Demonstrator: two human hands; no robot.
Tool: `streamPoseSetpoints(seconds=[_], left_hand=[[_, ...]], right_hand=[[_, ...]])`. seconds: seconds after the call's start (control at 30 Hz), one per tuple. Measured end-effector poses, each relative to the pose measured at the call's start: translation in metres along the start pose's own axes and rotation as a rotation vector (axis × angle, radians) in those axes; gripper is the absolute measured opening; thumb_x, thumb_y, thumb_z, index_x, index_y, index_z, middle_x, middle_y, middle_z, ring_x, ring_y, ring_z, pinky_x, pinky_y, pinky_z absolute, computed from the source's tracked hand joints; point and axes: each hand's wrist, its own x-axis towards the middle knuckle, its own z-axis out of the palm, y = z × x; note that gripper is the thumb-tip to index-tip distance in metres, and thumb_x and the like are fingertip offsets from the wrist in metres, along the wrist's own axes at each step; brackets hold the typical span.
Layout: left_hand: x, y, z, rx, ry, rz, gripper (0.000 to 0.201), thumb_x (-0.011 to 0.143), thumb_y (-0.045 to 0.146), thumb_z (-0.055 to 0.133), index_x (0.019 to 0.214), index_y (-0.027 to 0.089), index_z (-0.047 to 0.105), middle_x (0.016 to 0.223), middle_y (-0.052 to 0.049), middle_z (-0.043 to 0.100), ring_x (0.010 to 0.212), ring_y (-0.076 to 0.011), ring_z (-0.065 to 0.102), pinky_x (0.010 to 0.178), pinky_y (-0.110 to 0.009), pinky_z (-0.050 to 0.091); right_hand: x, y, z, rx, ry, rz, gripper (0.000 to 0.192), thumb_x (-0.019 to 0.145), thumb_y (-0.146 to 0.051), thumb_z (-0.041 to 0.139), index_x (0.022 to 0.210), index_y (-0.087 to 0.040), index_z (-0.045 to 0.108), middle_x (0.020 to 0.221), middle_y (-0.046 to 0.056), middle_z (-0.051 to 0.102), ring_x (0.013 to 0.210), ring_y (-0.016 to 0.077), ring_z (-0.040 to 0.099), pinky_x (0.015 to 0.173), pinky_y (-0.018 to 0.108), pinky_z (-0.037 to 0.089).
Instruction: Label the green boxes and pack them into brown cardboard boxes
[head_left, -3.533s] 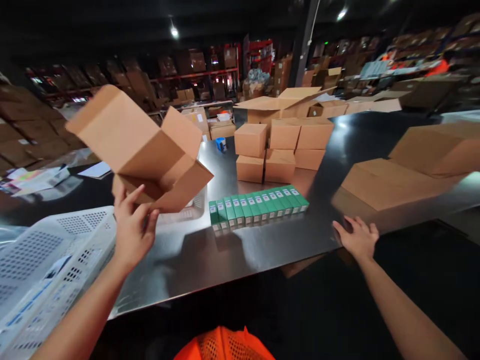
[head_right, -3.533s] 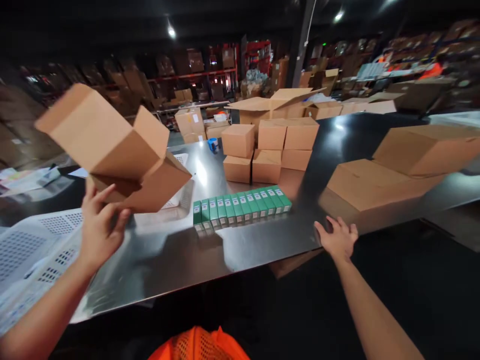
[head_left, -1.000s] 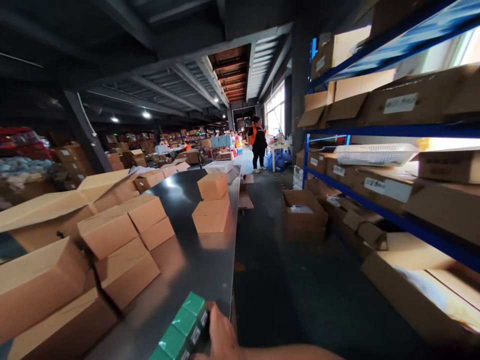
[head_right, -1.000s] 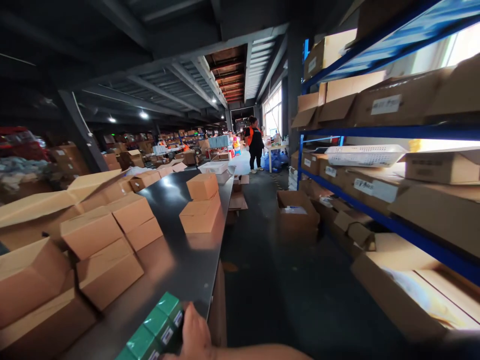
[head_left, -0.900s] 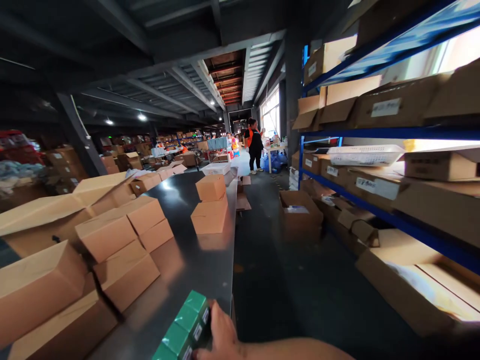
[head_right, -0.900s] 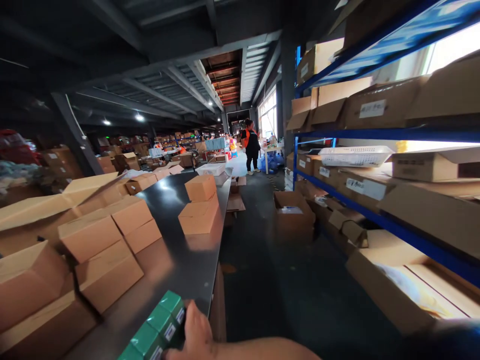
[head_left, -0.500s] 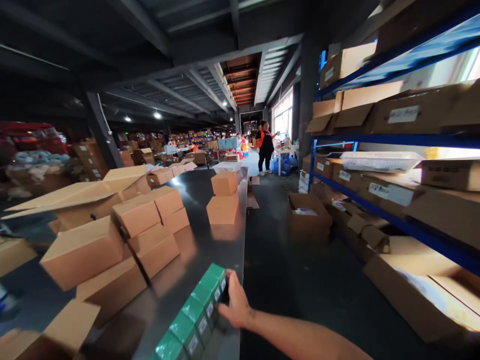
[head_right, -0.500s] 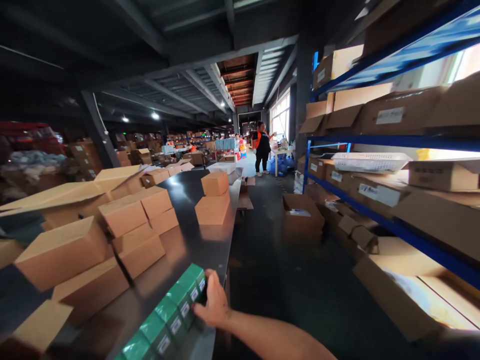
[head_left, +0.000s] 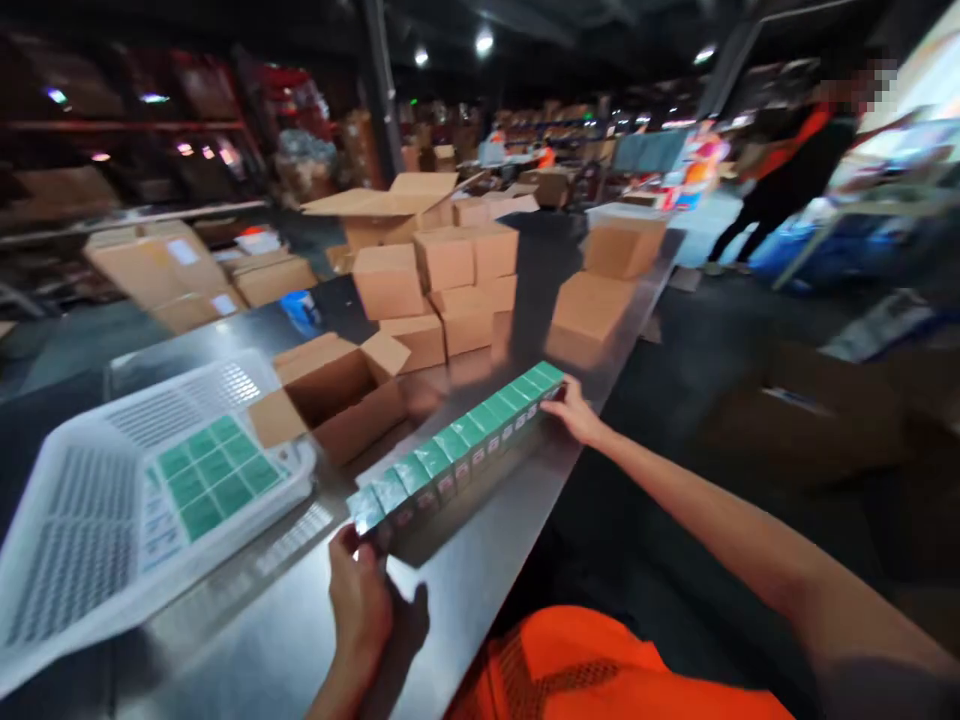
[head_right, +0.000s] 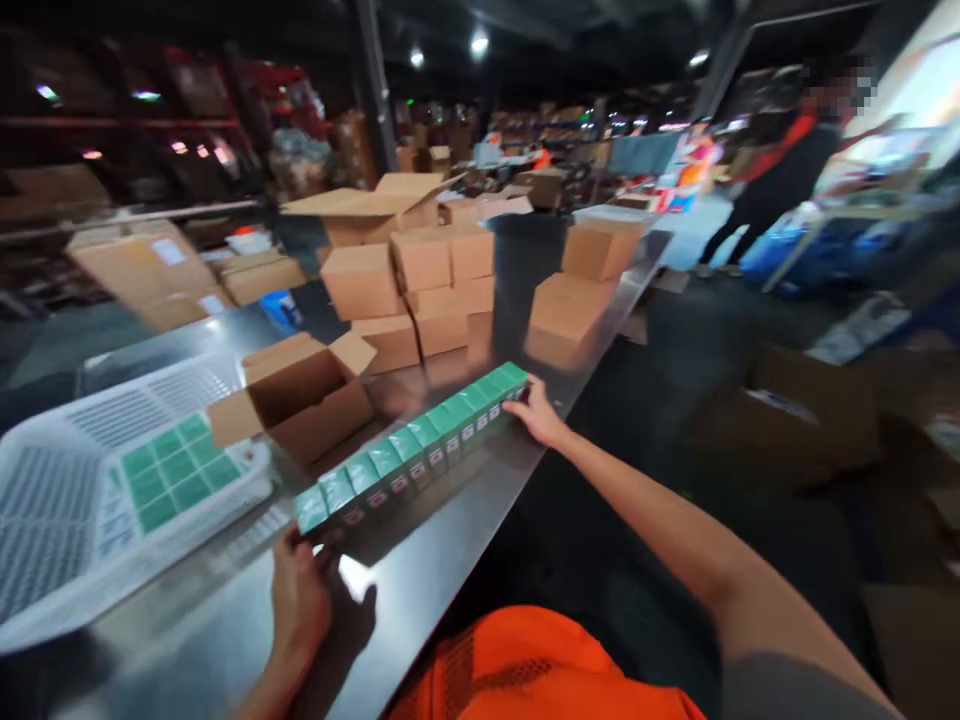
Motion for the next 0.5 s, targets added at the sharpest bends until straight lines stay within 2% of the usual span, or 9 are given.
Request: streamPoseSetpoints(seconds=[0.1, 0.13, 0.17, 0.2, 0.27, 0.3, 0.33, 0.4, 0.5], left_hand=[[0.012, -0.004, 0.004, -0.213, 0.056, -0.054, 0.038, 0.093, 0.054, 0.037, 0.107, 0.023, 0.054, 0.090, -0.007, 0.063, 0.077, -0.0238, 0.068, 0.071, -0.040, 0.057], [0.017, -0.003, 0.006, -0.238, 0.071, -0.064, 0.040, 0.093, 0.057, 0.036, 0.105, 0.023, 0.054, 0.085, -0.005, 0.062, 0.070, -0.0211, 0.067, 0.064, -0.036, 0.056], [0.020, -0.002, 0.008, -0.266, 0.086, -0.071, 0.043, 0.092, 0.060, 0.036, 0.104, 0.023, 0.054, 0.082, -0.003, 0.061, 0.064, -0.0188, 0.065, 0.060, -0.033, 0.055], [0.023, -0.001, 0.010, -0.291, 0.098, -0.071, 0.046, 0.092, 0.063, 0.035, 0.102, 0.022, 0.054, 0.079, -0.003, 0.060, 0.060, -0.0172, 0.063, 0.056, -0.031, 0.053], [0.025, 0.000, 0.012, -0.322, 0.112, -0.056, 0.054, 0.090, 0.068, 0.032, 0.102, 0.021, 0.054, 0.076, -0.002, 0.059, 0.055, -0.0154, 0.060, 0.052, -0.030, 0.052], [0.026, 0.000, 0.012, -0.332, 0.118, -0.043, 0.056, 0.089, 0.070, 0.031, 0.101, 0.020, 0.054, 0.076, -0.002, 0.059, 0.054, -0.0151, 0.060, 0.051, -0.029, 0.051], [0.026, 0.000, 0.011, -0.337, 0.125, -0.027, 0.059, 0.088, 0.072, 0.031, 0.101, 0.020, 0.055, 0.075, -0.001, 0.059, 0.054, -0.0151, 0.059, 0.051, -0.030, 0.051], [0.026, -0.001, 0.005, -0.332, 0.153, 0.014, 0.062, 0.087, 0.075, 0.031, 0.101, 0.020, 0.056, 0.076, -0.002, 0.060, 0.056, -0.0157, 0.059, 0.052, -0.031, 0.052], [0.023, 0.002, -0.009, -0.289, 0.234, 0.102, 0.063, 0.082, 0.078, 0.041, 0.098, 0.019, 0.059, 0.081, -0.005, 0.063, 0.068, -0.0197, 0.062, 0.061, -0.035, 0.053]], right_hand=[[0.010, -0.038, -0.013, 0.023, 0.073, -0.088, 0.083, 0.090, -0.048, 0.046, 0.151, -0.011, 0.006, 0.131, 0.018, 0.048, 0.125, 0.0299, 0.048, 0.105, 0.054, 0.041], [0.008, -0.059, -0.015, 0.036, 0.072, -0.177, 0.087, 0.089, -0.053, 0.048, 0.151, -0.011, 0.004, 0.134, 0.018, 0.045, 0.129, 0.0295, 0.045, 0.109, 0.052, 0.037], [0.003, -0.082, -0.013, 0.060, 0.021, -0.365, 0.090, 0.087, -0.057, 0.051, 0.151, -0.010, 0.009, 0.134, 0.018, 0.046, 0.128, 0.0296, 0.047, 0.110, 0.051, 0.037], [-0.006, -0.107, -0.008, 0.053, -0.121, -0.557, 0.089, 0.086, -0.060, 0.055, 0.151, -0.012, 0.017, 0.135, 0.017, 0.047, 0.128, 0.0295, 0.048, 0.110, 0.050, 0.037], [-0.025, -0.153, 0.013, -0.037, -0.455, -0.843, 0.084, 0.087, -0.063, 0.057, 0.150, -0.015, 0.028, 0.139, 0.016, 0.048, 0.131, 0.0305, 0.047, 0.110, 0.051, 0.037], [-0.035, -0.171, 0.028, -0.098, -0.604, -0.946, 0.089, 0.084, -0.066, 0.061, 0.150, -0.015, 0.031, 0.140, 0.018, 0.049, 0.132, 0.0324, 0.046, 0.110, 0.051, 0.037], [-0.042, -0.186, 0.044, -0.142, -0.685, -1.012, 0.091, 0.083, -0.067, 0.063, 0.151, -0.014, 0.032, 0.141, 0.019, 0.049, 0.133, 0.0337, 0.045, 0.111, 0.052, 0.036], [-0.052, -0.201, 0.077, -0.237, -0.773, -1.067, 0.098, 0.080, -0.073, 0.063, 0.151, -0.013, 0.034, 0.141, 0.020, 0.051, 0.129, 0.0373, 0.048, 0.107, 0.056, 0.038], [-0.055, -0.200, 0.107, -0.368, -0.846, -1.068, 0.091, 0.082, -0.080, 0.053, 0.151, -0.022, 0.038, 0.127, 0.017, 0.062, 0.111, 0.0378, 0.062, 0.089, 0.053, 0.050]])
